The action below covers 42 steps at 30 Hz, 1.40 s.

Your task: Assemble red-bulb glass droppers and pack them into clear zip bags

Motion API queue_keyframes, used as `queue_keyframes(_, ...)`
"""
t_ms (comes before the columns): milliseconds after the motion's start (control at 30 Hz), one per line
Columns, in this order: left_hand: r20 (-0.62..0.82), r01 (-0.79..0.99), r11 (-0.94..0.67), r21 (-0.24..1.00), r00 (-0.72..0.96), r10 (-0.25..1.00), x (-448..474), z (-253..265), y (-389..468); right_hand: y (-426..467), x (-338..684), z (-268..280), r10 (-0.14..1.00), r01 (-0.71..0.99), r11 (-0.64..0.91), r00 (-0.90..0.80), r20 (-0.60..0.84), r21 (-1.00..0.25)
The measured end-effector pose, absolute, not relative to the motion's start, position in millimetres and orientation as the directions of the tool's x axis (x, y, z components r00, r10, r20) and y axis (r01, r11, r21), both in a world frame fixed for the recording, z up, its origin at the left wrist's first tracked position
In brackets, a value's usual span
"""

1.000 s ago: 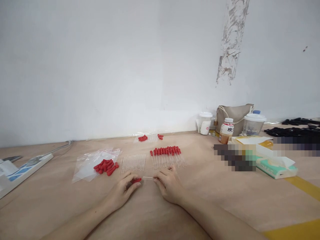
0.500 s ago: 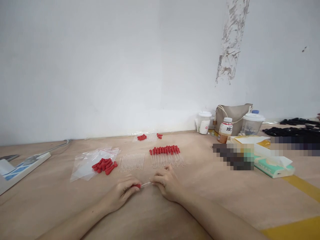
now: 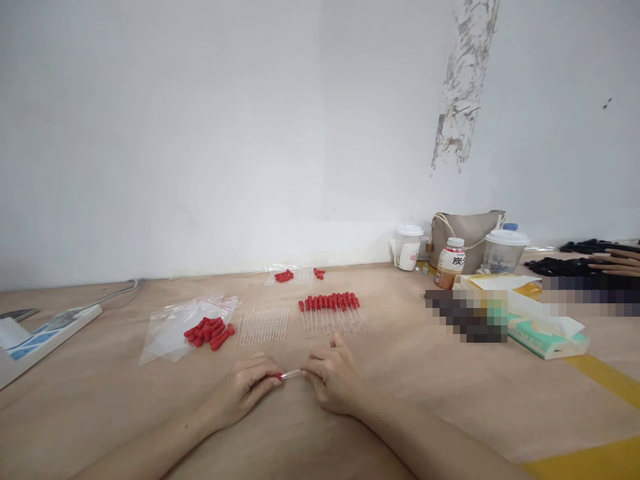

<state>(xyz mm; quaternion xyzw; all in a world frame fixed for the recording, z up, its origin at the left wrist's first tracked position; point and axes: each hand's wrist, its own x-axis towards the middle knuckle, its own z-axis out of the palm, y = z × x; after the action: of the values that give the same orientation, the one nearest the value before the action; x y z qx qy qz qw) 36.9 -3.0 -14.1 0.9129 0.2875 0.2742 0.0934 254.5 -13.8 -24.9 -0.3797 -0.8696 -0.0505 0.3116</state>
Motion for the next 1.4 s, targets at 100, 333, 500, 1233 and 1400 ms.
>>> queue_keyframes(100, 0.448, 0.471, -0.827, 0.308, 0.695, 0.563, 37, -14, -3, -16, 252, -25, 0.668, 0.716, 0.678, -0.503, 0.548, -0.17)
queue_keyframes(333, 0.441, 0.461, -0.845, 0.271, 0.721, 0.535, 38, -10, -4, -19, 242, -22, 0.751, 0.74, 0.625, -0.483, 0.451, -0.248)
queue_keyframes(500, 0.419, 0.458, -0.855, 0.246, 0.745, 0.519, 38, -8, -6, -21, 238, -17, 0.777, 0.725, 0.614, -0.485, 0.402, -0.313)
queue_keyframes(1233, 0.41, 0.57, -0.699, 0.432, 0.567, 0.715, 27, -6, 1, 28, 275, -4, 0.965, 0.781, 0.152, 0.015, 0.262, -0.605)
queue_keyframes(1400, 0.389, 0.569, -0.699, 0.433, 0.581, 0.715, 26, -11, 4, 59, 246, 11, 0.956, 0.846, 0.045, 0.117, 0.269, -0.531)
